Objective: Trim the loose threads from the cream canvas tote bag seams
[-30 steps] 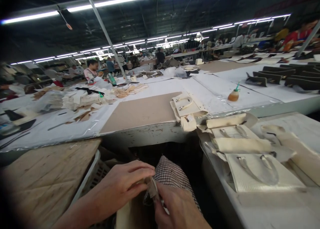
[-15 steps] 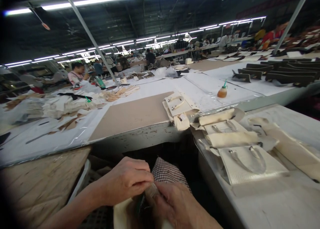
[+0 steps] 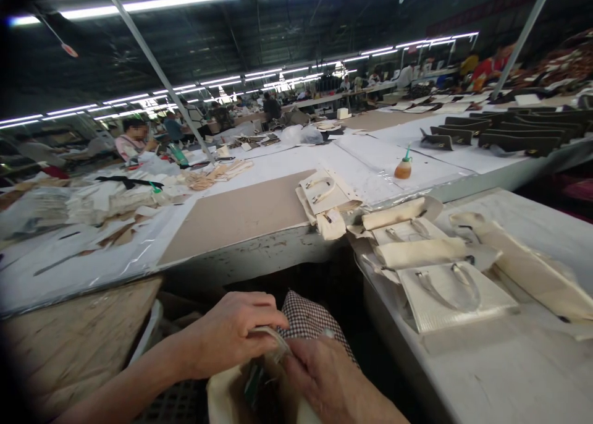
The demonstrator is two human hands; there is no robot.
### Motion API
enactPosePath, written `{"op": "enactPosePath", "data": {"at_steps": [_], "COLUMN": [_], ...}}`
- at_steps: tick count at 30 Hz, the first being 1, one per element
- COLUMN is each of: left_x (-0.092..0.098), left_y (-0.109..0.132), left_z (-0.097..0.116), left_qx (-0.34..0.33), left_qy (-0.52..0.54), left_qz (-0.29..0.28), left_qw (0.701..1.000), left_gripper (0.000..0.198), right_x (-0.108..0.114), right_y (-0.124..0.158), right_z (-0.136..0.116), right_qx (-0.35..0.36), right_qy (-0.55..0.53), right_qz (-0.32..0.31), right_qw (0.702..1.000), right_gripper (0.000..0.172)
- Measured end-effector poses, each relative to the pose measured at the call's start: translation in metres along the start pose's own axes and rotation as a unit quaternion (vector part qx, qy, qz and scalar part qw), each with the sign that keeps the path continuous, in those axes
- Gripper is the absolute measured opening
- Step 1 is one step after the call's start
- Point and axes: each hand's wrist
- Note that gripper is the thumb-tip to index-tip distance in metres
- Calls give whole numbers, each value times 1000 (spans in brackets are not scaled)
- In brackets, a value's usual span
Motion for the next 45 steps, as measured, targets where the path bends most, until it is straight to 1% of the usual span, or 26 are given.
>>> {"op": "enactPosePath", "data": {"at_steps": [3,7,16,23,27,32,35,37,41,45], "left_x": [-1,2,5,6,3,-1,-3,-3,-2,-1], "left_y": [-2,-10,-44,-70,-82,-89,-90,-91,-91,-89], "left_z": [0,0,-4,-11,-16,-19,-19,-17,-11,-4], "left_qx": [2,28,47,55,54,51,72,90,109,139], "left_qy": [9,37,35,64,76,117,176,198,184,175], "left_qz": [-10,-26,-60,-93,-103,-123,-132,-129,-111,-95], "left_qw": [1000,999,997,992,990,984,973,968,970,970], "left_gripper": [16,13,13,11,11,12,14,14,12,9], "right_x": [3,7,20,31,34,38,39,38,37,42], "right_y": [2,3,0,-4,-5,-5,-4,-4,-2,1], "right_z": [5,18,43,56,64,64,62,63,63,56], "right_qx": [15,27,16,17,-1,-16,-19,-19,-20,-34], "right_qy": [-40,-103,-170,-212,-234,-274,-275,-269,-265,-239], "right_qz": [-13,-31,-37,-37,-29,-29,-20,-17,-19,-17], "right_qw": [999,994,985,976,972,961,961,963,964,970], "right_gripper": [33,39,44,42,41,41,41,42,43,44]}}
Point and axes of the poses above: each hand's wrist, its own y-axis away from the middle knuckle, its own x-axis out of the back of the hand, z = x × y, and after that the axes turned 3 degrees about -z, right-handed
